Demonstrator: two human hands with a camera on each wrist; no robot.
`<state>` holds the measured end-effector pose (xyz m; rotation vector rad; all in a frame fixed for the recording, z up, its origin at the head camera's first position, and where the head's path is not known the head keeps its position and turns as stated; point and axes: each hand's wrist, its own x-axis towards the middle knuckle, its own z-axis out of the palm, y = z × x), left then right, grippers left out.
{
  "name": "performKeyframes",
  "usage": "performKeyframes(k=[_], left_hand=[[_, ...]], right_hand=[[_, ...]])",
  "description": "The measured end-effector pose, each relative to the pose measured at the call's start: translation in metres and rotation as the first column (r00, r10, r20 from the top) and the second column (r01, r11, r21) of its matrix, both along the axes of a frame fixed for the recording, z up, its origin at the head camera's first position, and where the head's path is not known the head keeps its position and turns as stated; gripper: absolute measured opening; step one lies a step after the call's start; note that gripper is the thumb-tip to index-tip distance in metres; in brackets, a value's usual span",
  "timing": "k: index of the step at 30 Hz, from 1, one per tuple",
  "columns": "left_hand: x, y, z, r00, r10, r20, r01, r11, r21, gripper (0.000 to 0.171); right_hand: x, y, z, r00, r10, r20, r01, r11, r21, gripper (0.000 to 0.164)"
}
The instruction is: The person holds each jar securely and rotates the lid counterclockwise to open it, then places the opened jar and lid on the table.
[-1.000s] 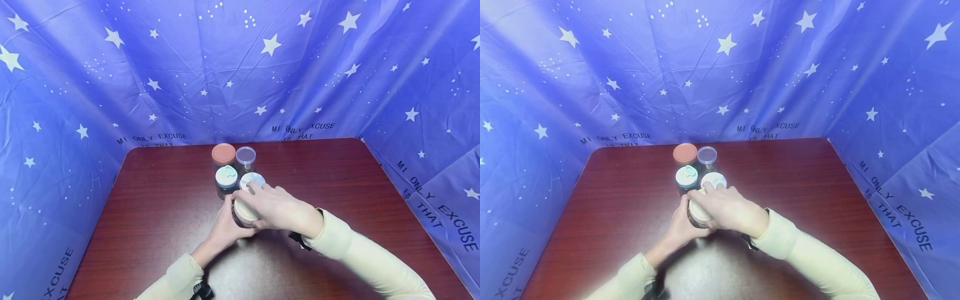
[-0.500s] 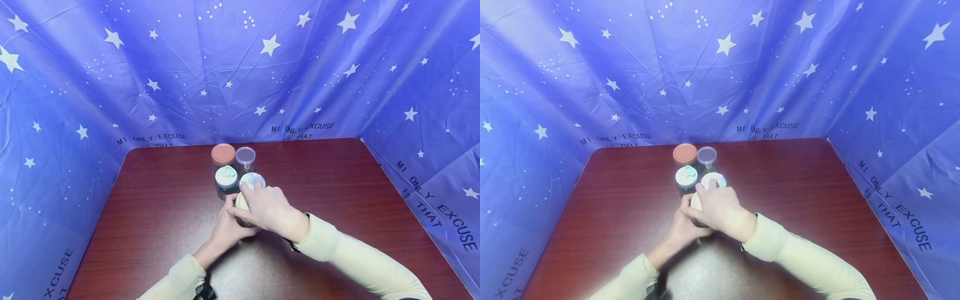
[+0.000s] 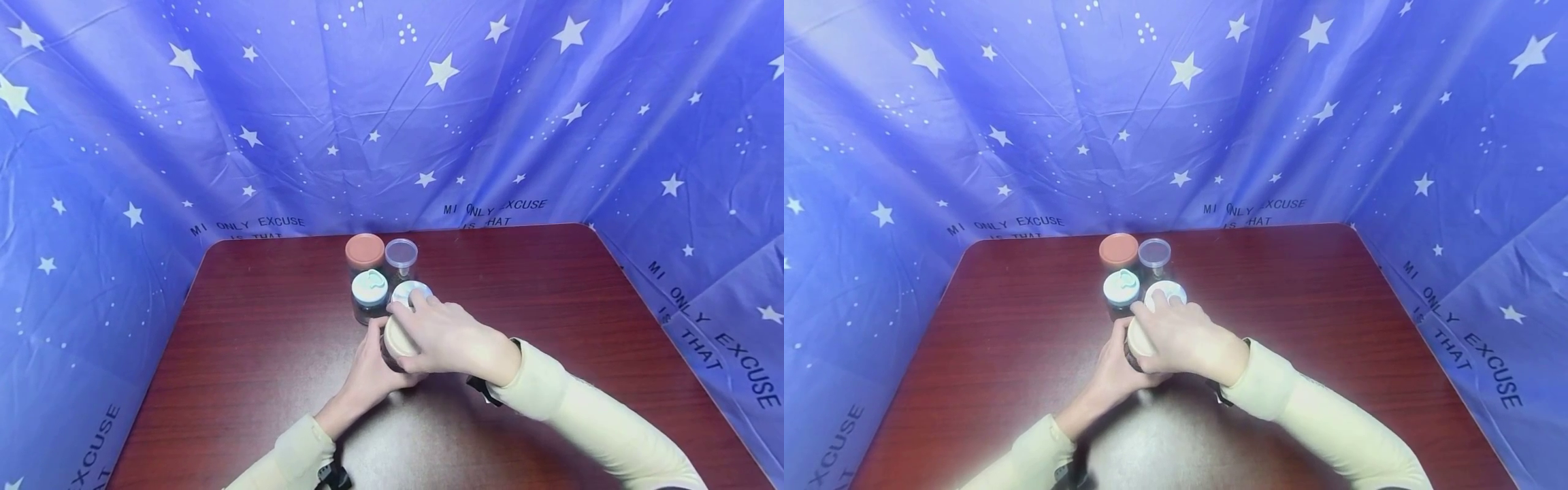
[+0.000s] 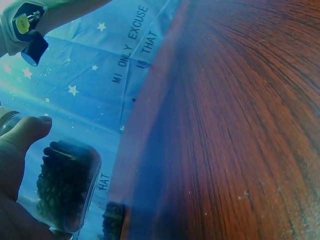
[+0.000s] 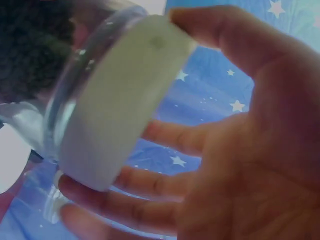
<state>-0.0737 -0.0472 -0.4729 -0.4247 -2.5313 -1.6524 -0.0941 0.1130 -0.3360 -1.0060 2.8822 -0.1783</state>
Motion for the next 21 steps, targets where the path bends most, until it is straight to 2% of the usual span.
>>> performKeyframes(k=[3, 6, 9, 11, 16, 21], left_hand=[[0.000, 0.000, 0.000, 1.000, -0.004, -0.012, 0.005, 1.000, 0.011, 0.088], [-0.001, 0.001, 0.000, 0.999, -0.014, -0.043, 0.015, 0.999, 0.029, 0.087], [0.000, 0.001, 0.000, 0.997, -0.025, -0.070, 0.027, 0.999, 0.032, 0.085], [0.000, 0.001, 0.000, 0.998, -0.023, -0.058, 0.025, 0.999, 0.031, 0.084], [0.001, 0.001, -0.001, 1.000, -0.011, -0.009, 0.011, 0.999, 0.031, 0.088], [0.001, 0.000, -0.002, 0.999, -0.008, -0.032, 0.008, 1.000, 0.018, 0.090]], right_hand=[[0.002, -0.001, 0.001, 0.999, -0.031, -0.019, 0.031, 0.999, 0.017, 0.074], [0.005, -0.004, -0.002, 0.994, -0.095, -0.062, 0.095, 0.995, 0.002, 0.082], [0.006, -0.008, -0.007, 0.986, -0.142, -0.083, 0.139, 0.990, -0.037, 0.077], [0.006, -0.009, -0.010, 0.985, -0.148, -0.084, 0.144, 0.988, -0.054, 0.071], [0.005, -0.007, -0.010, 0.992, -0.095, -0.087, 0.088, 0.993, -0.074, 0.060], [0.007, -0.001, -0.006, 0.998, -0.024, -0.055, 0.018, 0.995, -0.097, 0.051]])
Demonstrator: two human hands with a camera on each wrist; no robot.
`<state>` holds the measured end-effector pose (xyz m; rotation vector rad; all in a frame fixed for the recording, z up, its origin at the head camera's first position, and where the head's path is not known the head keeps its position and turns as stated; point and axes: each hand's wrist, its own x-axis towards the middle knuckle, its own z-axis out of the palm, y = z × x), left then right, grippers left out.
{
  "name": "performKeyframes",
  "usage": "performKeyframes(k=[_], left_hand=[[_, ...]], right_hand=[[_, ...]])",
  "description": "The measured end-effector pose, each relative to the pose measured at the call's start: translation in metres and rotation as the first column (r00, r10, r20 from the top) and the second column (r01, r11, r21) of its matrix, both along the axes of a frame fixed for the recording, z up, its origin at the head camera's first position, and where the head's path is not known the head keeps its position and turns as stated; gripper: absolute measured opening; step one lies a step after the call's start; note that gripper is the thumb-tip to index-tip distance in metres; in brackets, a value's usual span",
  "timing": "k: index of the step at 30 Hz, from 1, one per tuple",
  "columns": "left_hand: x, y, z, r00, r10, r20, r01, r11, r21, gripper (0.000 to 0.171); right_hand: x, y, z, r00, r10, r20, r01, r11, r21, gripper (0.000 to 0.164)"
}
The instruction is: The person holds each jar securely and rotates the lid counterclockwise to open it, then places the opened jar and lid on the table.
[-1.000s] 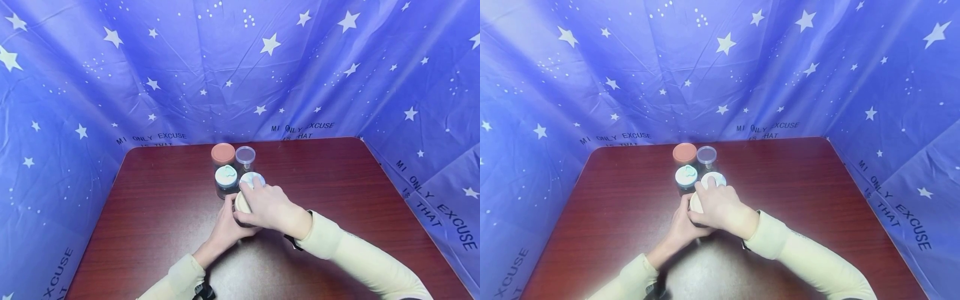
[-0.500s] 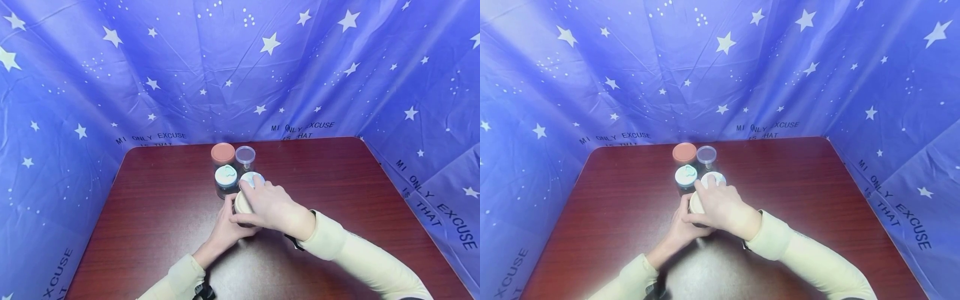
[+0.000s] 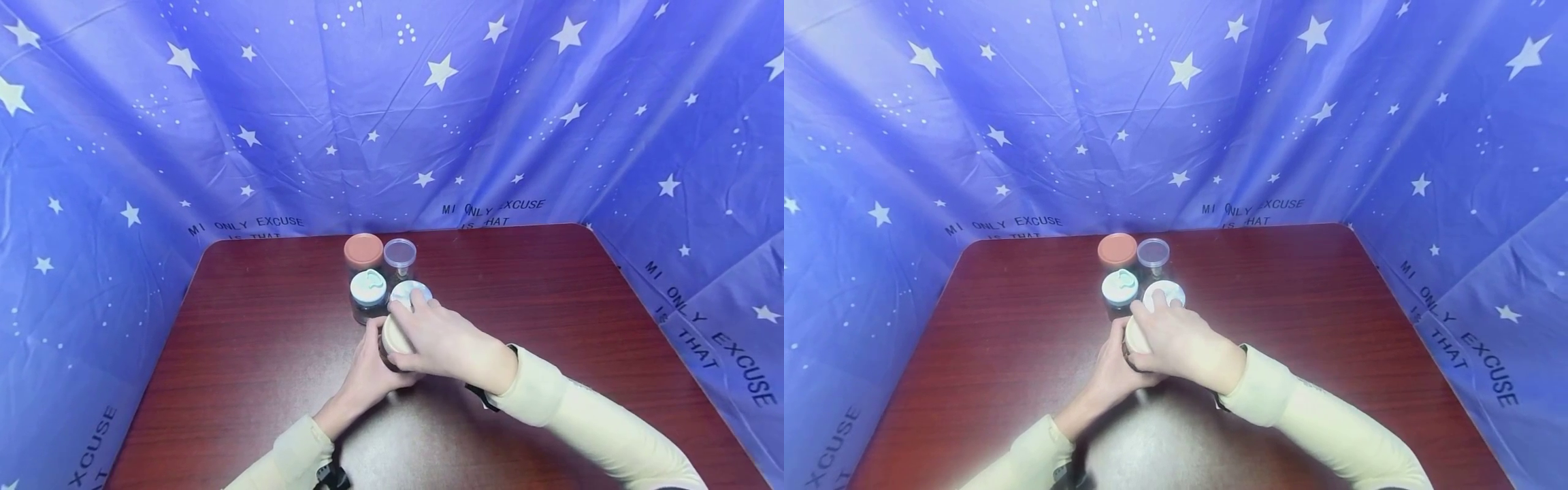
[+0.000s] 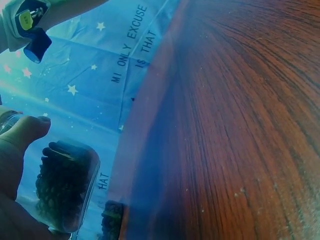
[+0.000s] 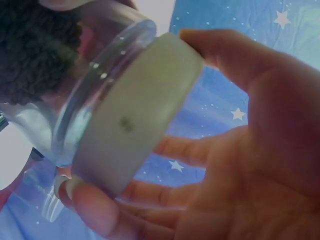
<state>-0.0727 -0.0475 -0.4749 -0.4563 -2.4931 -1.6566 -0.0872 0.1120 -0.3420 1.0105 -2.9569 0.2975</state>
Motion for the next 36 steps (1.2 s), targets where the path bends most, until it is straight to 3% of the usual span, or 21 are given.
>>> performKeyframes(k=[8, 15, 19, 24, 30, 36], left_hand=[[0.000, -0.002, 0.000, 1.000, 0.003, 0.019, -0.003, 1.000, -0.006, 0.090], [-0.003, -0.005, -0.001, 1.000, 0.023, 0.017, -0.023, 0.999, 0.040, 0.091], [-0.002, -0.006, -0.001, 0.998, 0.060, 0.000, -0.060, 0.998, 0.019, 0.090], [0.000, -0.007, -0.001, 0.996, 0.088, -0.003, -0.088, 0.996, -0.011, 0.090], [0.003, -0.009, -0.002, 0.996, 0.084, 0.003, -0.084, 0.996, -0.010, 0.090], [0.005, -0.010, -0.001, 0.997, 0.076, -0.014, -0.076, 0.997, -0.006, 0.090]], right_hand=[[-0.002, 0.013, 0.014, 0.993, 0.085, 0.081, -0.082, 0.996, -0.034, 0.051], [-0.010, 0.041, 0.025, 0.992, 0.106, -0.072, -0.112, 0.991, -0.071, 0.062], [-0.016, 0.066, 0.026, 0.997, 0.031, -0.074, -0.038, 0.994, -0.100, 0.063], [-0.027, 0.099, 0.016, 0.993, -0.116, 0.009, 0.117, 0.990, -0.078, 0.064], [-0.051, 0.142, -0.014, 0.964, -0.254, 0.083, 0.259, 0.964, -0.056, 0.075], [-0.075, 0.176, -0.045, 0.928, -0.345, 0.138, 0.353, 0.935, -0.037, 0.075]])
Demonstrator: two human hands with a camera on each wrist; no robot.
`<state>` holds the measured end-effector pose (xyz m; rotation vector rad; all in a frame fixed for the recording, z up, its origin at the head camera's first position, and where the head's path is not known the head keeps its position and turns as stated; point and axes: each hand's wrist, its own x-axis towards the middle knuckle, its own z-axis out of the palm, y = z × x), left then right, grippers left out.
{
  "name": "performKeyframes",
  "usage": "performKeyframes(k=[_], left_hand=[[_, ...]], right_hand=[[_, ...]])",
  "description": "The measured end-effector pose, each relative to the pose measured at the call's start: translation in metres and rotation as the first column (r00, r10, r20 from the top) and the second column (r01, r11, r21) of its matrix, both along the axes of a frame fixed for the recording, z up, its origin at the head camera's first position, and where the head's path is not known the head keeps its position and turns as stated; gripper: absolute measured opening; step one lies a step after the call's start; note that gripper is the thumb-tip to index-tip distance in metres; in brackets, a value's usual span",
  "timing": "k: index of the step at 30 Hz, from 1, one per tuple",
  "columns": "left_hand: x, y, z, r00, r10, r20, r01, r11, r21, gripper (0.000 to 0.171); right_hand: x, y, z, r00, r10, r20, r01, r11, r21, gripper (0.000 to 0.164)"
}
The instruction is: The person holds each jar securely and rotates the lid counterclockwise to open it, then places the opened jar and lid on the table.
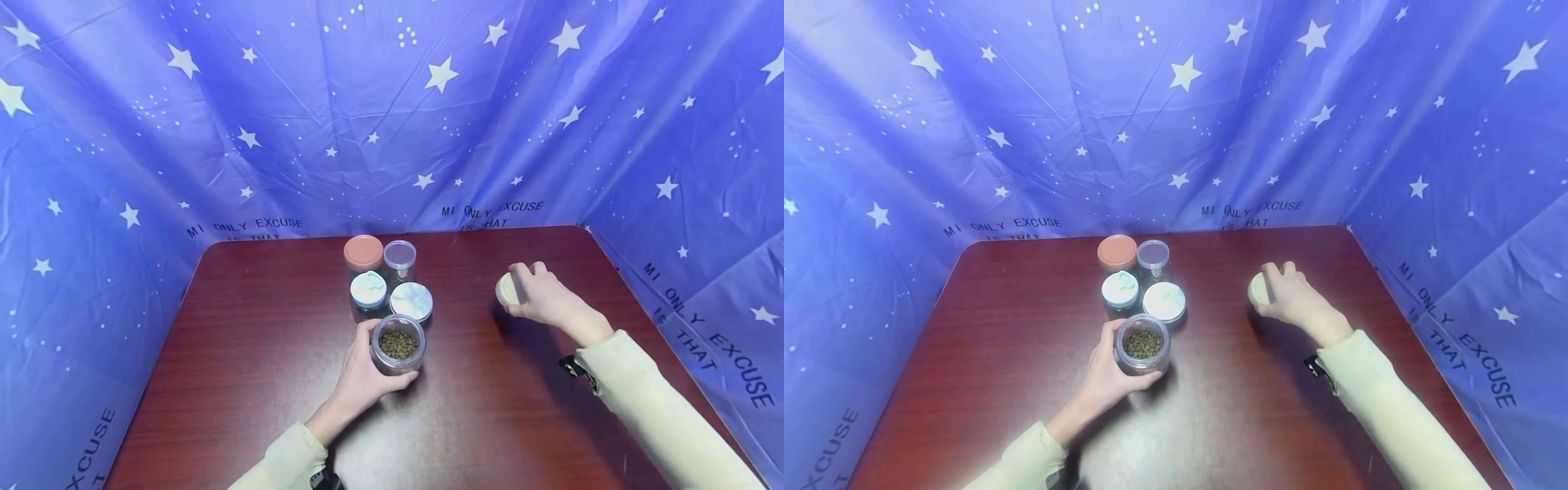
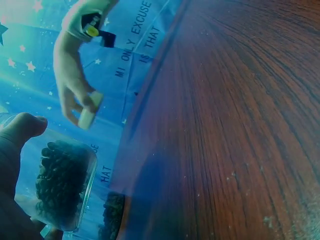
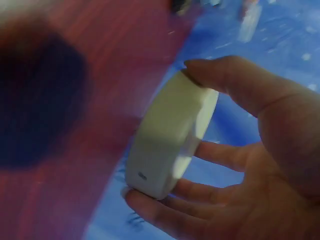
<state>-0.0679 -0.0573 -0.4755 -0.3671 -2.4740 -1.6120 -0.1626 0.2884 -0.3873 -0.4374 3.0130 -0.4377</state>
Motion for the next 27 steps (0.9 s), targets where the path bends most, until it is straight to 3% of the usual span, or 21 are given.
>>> performKeyframes(k=[7, 13, 27], left_hand=[[0.001, 0.000, 0.000, 1.000, 0.001, -0.002, -0.001, 1.000, -0.011, 0.091], [0.000, -0.002, -0.002, 1.000, -0.008, -0.015, 0.007, 1.000, -0.008, 0.090], [0.000, -0.002, -0.002, 0.999, -0.027, -0.042, 0.027, 1.000, 0.001, 0.091]], right_hand=[[-0.020, 0.017, -0.031, 0.995, -0.076, 0.072, 0.078, 0.997, -0.023, 0.074], [-0.028, 0.023, -0.048, 0.990, -0.099, 0.101, 0.102, 0.995, -0.023, 0.075], [-0.031, 0.024, -0.062, 0.981, -0.130, 0.143, 0.130, 0.991, 0.009, 0.078]])
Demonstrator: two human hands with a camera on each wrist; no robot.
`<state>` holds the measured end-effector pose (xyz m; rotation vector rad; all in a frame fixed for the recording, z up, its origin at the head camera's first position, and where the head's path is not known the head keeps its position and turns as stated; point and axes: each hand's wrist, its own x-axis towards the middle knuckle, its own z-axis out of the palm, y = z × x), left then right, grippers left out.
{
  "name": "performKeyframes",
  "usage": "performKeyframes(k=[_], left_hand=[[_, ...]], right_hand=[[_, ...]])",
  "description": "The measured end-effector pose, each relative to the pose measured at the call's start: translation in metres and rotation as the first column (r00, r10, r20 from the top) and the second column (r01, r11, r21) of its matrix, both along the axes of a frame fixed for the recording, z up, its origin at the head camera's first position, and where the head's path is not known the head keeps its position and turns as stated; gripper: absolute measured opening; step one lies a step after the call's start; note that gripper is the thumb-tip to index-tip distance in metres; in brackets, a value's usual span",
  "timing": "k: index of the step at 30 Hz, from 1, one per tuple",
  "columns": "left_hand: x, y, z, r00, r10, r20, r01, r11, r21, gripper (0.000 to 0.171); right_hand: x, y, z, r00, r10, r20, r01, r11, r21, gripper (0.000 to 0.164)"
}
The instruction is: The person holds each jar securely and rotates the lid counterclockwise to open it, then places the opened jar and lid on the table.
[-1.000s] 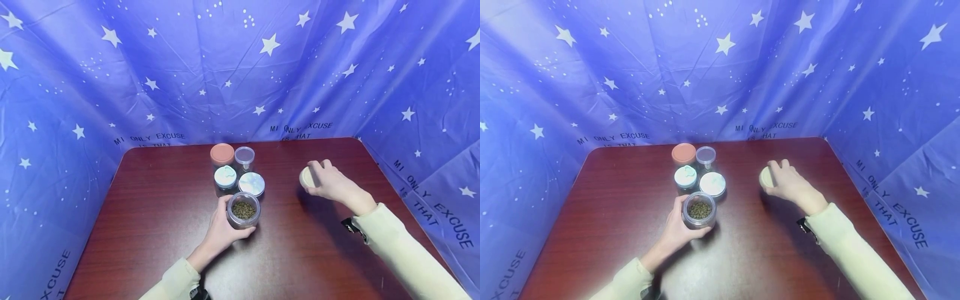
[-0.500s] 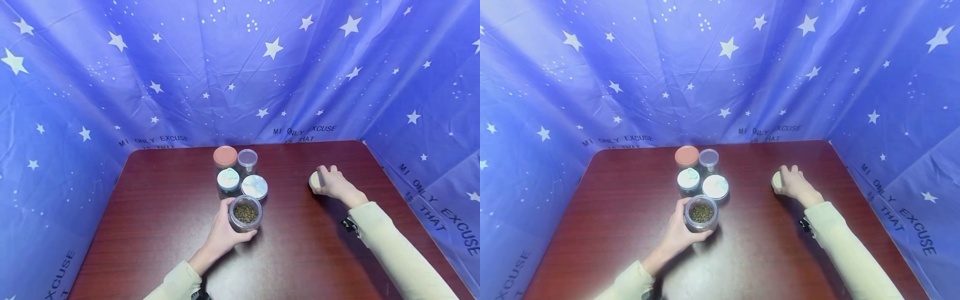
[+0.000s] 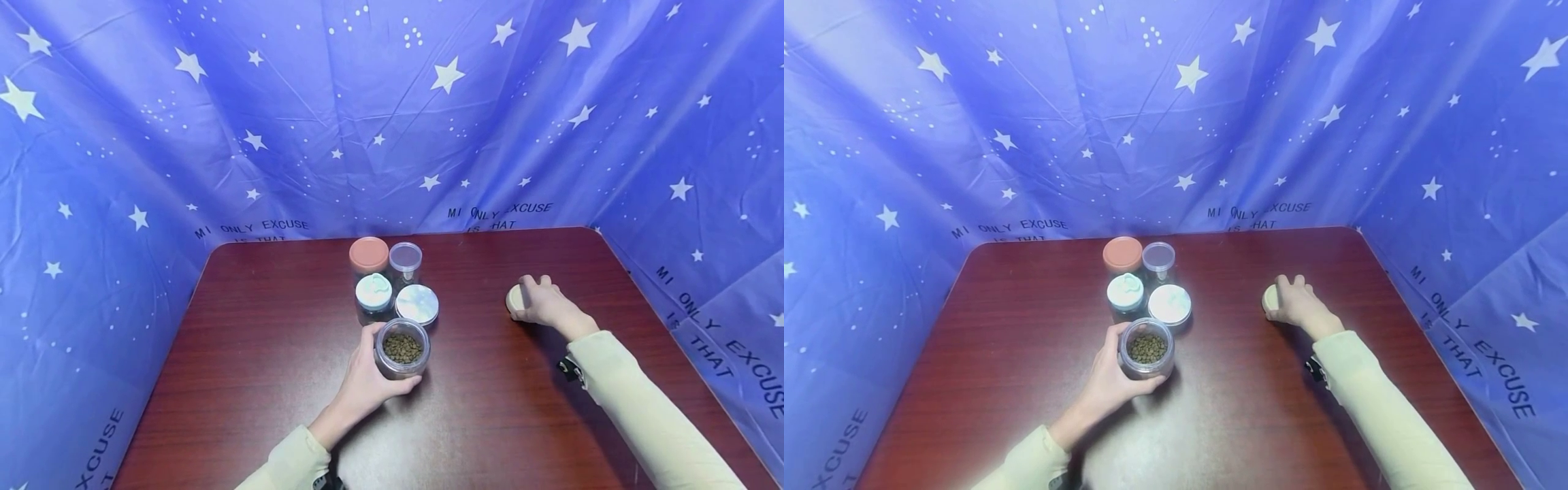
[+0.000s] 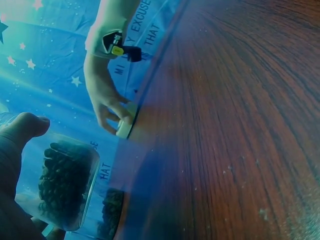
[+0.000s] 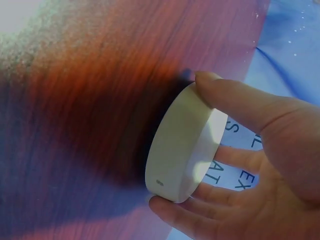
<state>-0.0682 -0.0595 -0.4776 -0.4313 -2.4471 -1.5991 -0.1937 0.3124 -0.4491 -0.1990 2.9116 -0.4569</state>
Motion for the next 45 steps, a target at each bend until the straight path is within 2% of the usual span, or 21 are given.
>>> performKeyframes(k=[11, 15, 19, 24, 26, 28, 31, 33, 35, 41, 45], left_hand=[[-0.002, -0.001, 0.002, 1.000, -0.002, 0.012, 0.002, 1.000, 0.008, 0.090], [0.000, -0.001, 0.003, 0.999, -0.006, 0.032, 0.006, 1.000, 0.015, 0.090], [0.001, -0.002, 0.004, 0.999, -0.008, 0.053, 0.007, 1.000, 0.021, 0.090], [0.002, -0.003, 0.005, 0.998, -0.005, 0.065, 0.003, 0.999, 0.034, 0.089], [0.002, -0.002, 0.007, 0.998, -0.002, 0.062, 0.000, 0.999, 0.033, 0.089], [0.002, -0.002, 0.007, 0.998, 0.002, 0.056, -0.004, 0.999, 0.032, 0.089], [0.000, -0.003, 0.008, 0.999, 0.008, 0.046, -0.009, 0.999, 0.031, 0.090], [0.000, -0.004, 0.008, 0.999, 0.013, 0.043, -0.015, 0.999, 0.032, 0.090], [-0.001, -0.004, 0.009, 0.999, 0.011, 0.045, -0.013, 0.999, 0.036, 0.090], [-0.001, -0.005, 0.010, 0.999, 0.013, 0.048, -0.015, 1.000, 0.027, 0.090], [0.002, -0.008, 0.010, 0.999, 0.030, 0.043, -0.031, 0.999, 0.025, 0.090]], right_hand=[[0.000, 0.005, -0.004, 1.000, -0.005, -0.002, 0.005, 1.000, -0.006, 0.079], [0.004, 0.002, -0.002, 0.998, -0.002, -0.069, 0.003, 1.000, 0.009, 0.068], [0.014, -0.015, 0.007, 0.982, 0.015, -0.187, -0.011, 1.000, 0.027, 0.057], [0.035, -0.045, 0.023, 0.945, 0.078, -0.319, -0.066, 0.997, 0.049, 0.058], [0.045, -0.058, 0.030, 0.920, 0.109, -0.375, -0.094, 0.994, 0.058, 0.059], [0.054, -0.070, 0.035, 0.884, 0.136, -0.447, -0.127, 0.991, 0.049, 0.060], [0.066, -0.087, 0.037, 0.816, 0.168, -0.553, -0.171, 0.984, 0.046, 0.063], [0.074, -0.096, 0.036, 0.783, 0.185, -0.594, -0.186, 0.981, 0.060, 0.066], [0.082, -0.104, 0.036, 0.770, 0.198, -0.606, -0.184, 0.979, 0.085, 0.068], [0.105, -0.121, 0.031, 0.765, 0.234, -0.600, -0.187, 0.972, 0.140, 0.076], [0.114, -0.128, 0.024, 0.763, 0.255, -0.594, -0.205, 0.967, 0.151, 0.069]])
